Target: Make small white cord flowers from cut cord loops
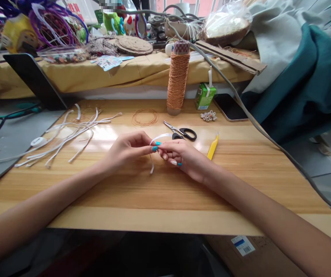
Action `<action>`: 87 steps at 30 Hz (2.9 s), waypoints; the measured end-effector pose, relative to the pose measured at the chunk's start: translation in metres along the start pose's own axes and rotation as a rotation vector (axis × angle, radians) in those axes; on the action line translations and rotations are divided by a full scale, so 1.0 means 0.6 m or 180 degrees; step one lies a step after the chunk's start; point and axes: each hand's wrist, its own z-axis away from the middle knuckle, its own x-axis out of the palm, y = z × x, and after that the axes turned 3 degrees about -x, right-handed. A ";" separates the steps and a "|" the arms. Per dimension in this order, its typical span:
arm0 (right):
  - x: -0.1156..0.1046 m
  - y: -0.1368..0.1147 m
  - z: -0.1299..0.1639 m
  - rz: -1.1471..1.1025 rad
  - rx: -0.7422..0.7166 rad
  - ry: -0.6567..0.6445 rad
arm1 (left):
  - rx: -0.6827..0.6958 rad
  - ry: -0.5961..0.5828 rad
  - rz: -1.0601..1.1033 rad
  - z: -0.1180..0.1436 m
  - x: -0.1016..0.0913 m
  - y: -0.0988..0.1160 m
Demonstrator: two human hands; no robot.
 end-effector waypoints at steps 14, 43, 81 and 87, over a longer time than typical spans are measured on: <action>-0.001 0.000 0.002 -0.0235 0.0265 -0.0155 | -0.0629 0.0015 0.0750 0.000 0.003 -0.007; -0.011 0.016 0.000 0.2050 -0.0943 0.0320 | -0.0783 -0.0011 0.0811 -0.012 -0.005 -0.011; 0.002 0.028 -0.019 0.2140 -0.1663 0.0977 | 0.0154 0.0595 0.0123 -0.004 0.022 -0.025; 0.008 0.032 -0.015 0.2310 -0.1726 0.0912 | 0.0133 0.0755 -0.0039 0.002 0.025 -0.019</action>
